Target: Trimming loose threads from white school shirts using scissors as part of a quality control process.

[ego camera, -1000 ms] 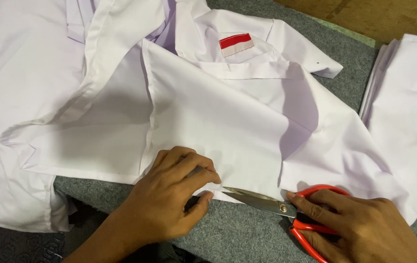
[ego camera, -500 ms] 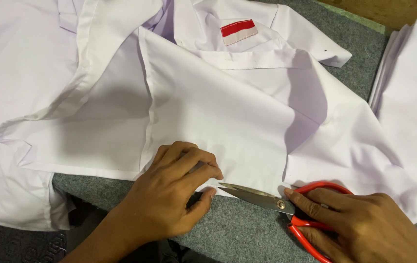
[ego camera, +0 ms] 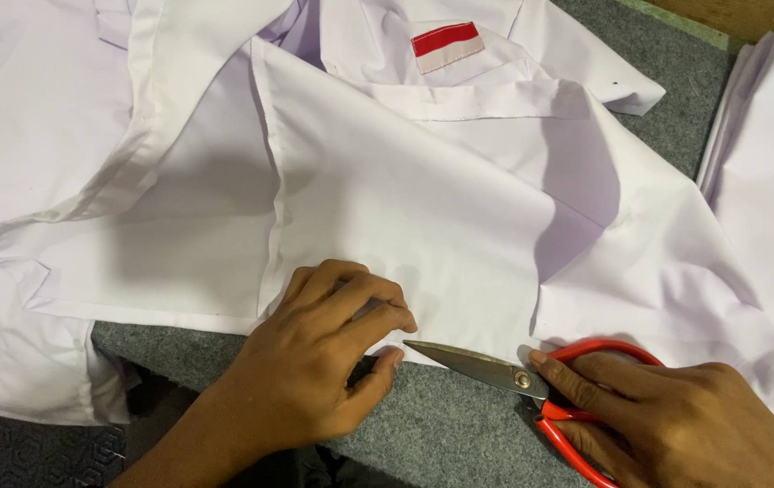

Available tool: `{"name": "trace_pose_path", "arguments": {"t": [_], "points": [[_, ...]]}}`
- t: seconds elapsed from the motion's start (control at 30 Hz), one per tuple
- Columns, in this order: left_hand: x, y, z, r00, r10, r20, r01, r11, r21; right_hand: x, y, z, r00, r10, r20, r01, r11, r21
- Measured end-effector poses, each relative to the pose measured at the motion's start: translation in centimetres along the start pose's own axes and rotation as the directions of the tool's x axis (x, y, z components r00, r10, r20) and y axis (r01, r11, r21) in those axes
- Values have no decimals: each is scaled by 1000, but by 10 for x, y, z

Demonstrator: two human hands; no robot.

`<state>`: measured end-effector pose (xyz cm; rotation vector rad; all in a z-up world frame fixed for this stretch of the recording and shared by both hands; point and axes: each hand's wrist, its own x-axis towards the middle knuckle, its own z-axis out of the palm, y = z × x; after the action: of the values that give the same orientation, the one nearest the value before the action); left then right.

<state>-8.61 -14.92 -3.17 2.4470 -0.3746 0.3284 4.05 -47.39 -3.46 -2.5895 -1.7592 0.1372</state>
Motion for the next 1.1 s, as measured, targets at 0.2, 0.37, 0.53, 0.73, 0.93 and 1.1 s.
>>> {"name": "trace_pose_path", "arguments": {"t": [0.2, 0.37, 0.53, 0.73, 0.93, 1.1], "points": [[0, -1, 0, 1000, 16, -10, -16, 1000, 18, -2, 6, 1, 1000, 3, 17, -3, 1000, 25], [-2, -1, 2, 1000, 24, -2, -24, 999, 31, -3, 13, 0, 999, -10, -53, 16, 994, 111], [-1, -1, 2, 1000, 23, -13, -22, 1000, 22, 0, 12, -4, 996, 10, -87, 0, 994, 113], [1, 1, 4, 1000, 12, -18, -12, 1000, 28, 3, 4, -7, 992, 47, -116, -39, 997, 70], [2, 3, 4, 1000, 6, 8, -6, 999, 34, 8, -5, -13, 984, 51, -169, -42, 998, 56], [4, 3, 5, 1000, 9, 29, -10, 999, 43, 3, -2, -9, 993, 51, -109, -49, 998, 26]]}}
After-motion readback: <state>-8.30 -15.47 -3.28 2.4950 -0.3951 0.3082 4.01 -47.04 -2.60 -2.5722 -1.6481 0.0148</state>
